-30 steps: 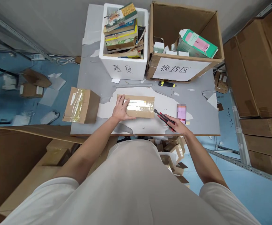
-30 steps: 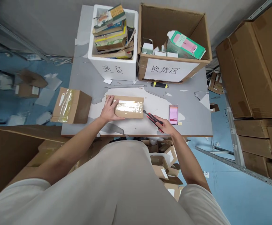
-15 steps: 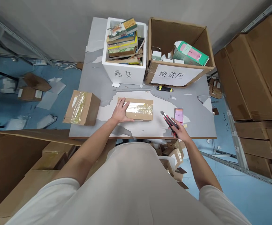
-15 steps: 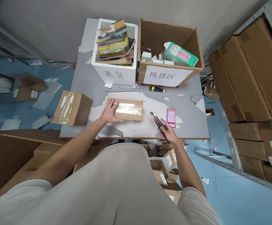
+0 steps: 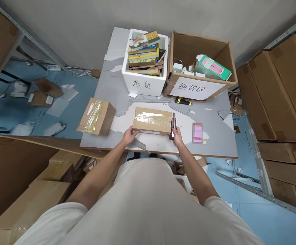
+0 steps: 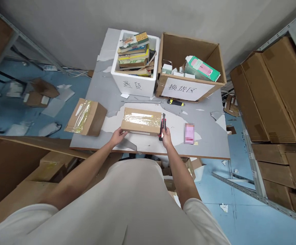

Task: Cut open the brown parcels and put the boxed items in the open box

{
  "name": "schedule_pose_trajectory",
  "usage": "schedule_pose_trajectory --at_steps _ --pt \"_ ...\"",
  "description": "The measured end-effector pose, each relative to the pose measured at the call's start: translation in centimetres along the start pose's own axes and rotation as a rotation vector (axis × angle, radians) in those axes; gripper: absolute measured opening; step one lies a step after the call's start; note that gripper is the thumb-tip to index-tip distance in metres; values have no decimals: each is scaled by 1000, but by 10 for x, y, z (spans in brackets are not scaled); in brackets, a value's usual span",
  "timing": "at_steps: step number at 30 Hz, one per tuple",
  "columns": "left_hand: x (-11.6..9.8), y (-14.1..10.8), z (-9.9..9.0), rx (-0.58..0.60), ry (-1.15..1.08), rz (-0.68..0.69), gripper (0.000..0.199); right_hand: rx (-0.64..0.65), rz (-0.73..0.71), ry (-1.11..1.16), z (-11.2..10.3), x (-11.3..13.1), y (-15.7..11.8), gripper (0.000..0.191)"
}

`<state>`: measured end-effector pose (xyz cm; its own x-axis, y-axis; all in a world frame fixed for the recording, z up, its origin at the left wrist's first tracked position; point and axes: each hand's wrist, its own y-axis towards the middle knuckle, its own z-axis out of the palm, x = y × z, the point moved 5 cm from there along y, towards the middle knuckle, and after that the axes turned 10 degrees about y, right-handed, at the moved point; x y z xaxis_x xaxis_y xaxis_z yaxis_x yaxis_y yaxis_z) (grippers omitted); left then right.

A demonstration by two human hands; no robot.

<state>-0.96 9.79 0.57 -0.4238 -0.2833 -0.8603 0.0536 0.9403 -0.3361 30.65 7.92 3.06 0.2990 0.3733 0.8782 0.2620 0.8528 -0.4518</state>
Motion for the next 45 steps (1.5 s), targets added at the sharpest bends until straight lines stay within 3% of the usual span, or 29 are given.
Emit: schedule_pose_trajectory --at_steps 4,10,18,22,26,32,37,41,45 --pt "-13 -5 -2 -96 -13 10 52 0 -70 -59 0 9 1 47" --pt "-33 -18 -22 -190 215 63 44 48 -145 -178 -10 19 -5 42" --pt "-15 -7 -8 -132 240 15 44 -12 -62 -172 -17 -11 -6 49" --pt "-2 -6 -8 -70 69 -46 46 -14 -87 -99 -22 -12 -7 46" --pt "24 -19 -7 0 -107 -138 53 0 -51 -2 -35 -19 -18 46" --pt "41 -47 9 161 -63 -63 65 -43 11 38 -43 -43 -38 46" --pt "20 -52 10 117 -58 -31 58 -50 -38 -29 -35 -40 -43 45" --pt "-15 -48 -11 -44 128 63 47 -17 -126 -31 -27 -8 -40 41" --pt "-45 -38 -20 -149 220 107 54 -13 -228 -44 -20 27 -33 43"
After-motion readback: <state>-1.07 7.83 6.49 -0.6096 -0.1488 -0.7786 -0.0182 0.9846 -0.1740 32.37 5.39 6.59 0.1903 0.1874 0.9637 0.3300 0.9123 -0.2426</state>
